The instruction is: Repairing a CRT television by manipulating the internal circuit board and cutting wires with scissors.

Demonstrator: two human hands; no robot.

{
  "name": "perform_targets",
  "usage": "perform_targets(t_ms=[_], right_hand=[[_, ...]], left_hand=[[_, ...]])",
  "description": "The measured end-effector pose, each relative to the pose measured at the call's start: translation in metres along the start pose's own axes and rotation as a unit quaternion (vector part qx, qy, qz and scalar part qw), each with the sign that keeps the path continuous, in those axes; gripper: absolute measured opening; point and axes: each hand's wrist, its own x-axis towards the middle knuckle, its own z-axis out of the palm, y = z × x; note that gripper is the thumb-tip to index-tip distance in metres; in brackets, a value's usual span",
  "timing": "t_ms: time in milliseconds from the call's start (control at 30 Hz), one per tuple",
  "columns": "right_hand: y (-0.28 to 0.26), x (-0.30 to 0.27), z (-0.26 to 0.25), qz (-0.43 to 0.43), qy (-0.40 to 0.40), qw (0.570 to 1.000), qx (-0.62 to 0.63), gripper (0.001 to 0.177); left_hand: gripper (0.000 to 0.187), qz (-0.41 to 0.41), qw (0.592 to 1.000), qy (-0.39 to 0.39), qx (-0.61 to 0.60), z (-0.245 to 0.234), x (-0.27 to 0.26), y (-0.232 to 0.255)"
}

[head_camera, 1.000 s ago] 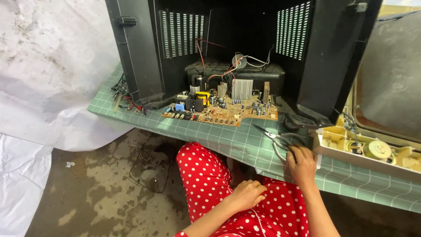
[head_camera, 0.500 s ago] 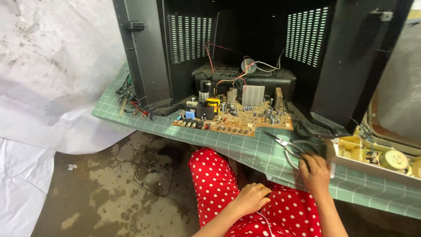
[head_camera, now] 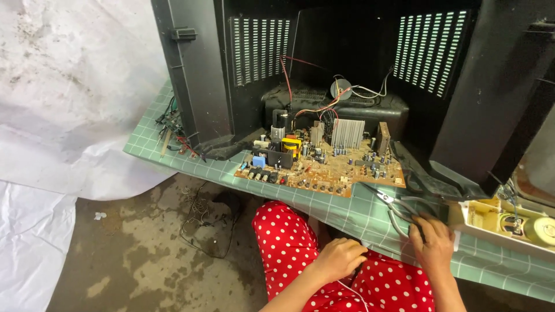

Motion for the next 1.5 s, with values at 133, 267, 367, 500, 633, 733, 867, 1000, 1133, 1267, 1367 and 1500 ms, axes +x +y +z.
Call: perform_targets(t_ms=[133,267,367,500,633,733,867,1000,1133,1267,1367,1500], right_hand=[[0.001,0.003,0.000,0.008,-0.010,1.000,0.011,0.028],[-0.004,0.006,-0.005,0.001,-0.010,1.000,0.006,0.027],[-0.005,0.006,-0.005,0.001,0.004,1.000,0.019,0.026],[0.000,0.006,0.001,0.000,0.001,1.000,0.018,0.026],[0.017,-0.001,0.019,-0.032,0.059,0.997,-0.028,0.018],[0.020,-0.001,0.021,-0.043,0.074,0.996,-0.014,0.017],[0.019,-0.002,0.021,-0.043,0.087,0.995,-0.013,0.018],[0.019,-0.004,0.021,-0.036,0.089,0.995,-0.012,0.018],[0.019,-0.005,0.021,-0.024,0.080,0.996,-0.012,0.016],[0.012,-0.001,0.015,-0.007,0.065,0.998,-0.017,0.016],[0.009,0.001,0.013,-0.003,0.058,0.998,-0.013,0.015],[-0.010,0.012,-0.009,0.011,0.007,0.999,0.029,0.025]], left_hand=[[0.016,0.156,0.951,0.263,0.057,-0.089,0.013,0.033],[0.017,0.173,0.828,0.473,0.245,-0.145,0.028,0.019],[0.043,0.078,0.855,0.390,0.333,-0.159,0.028,-0.009],[0.033,0.045,0.878,0.366,0.306,-0.154,0.030,-0.018],[0.023,0.091,0.852,0.420,0.300,-0.138,0.030,-0.049],[0.021,0.100,0.841,0.439,0.300,-0.139,0.032,-0.048],[0.020,0.082,0.849,0.444,0.275,-0.137,0.033,-0.048],[0.019,0.078,0.853,0.444,0.264,-0.138,0.033,-0.043],[0.018,0.092,0.844,0.452,0.274,-0.140,0.034,-0.037],[0.018,0.101,0.832,0.464,0.286,-0.137,0.035,-0.046],[0.019,0.102,0.834,0.463,0.281,-0.138,0.036,-0.044],[0.032,0.030,0.863,0.423,0.275,-0.140,0.033,-0.031]])
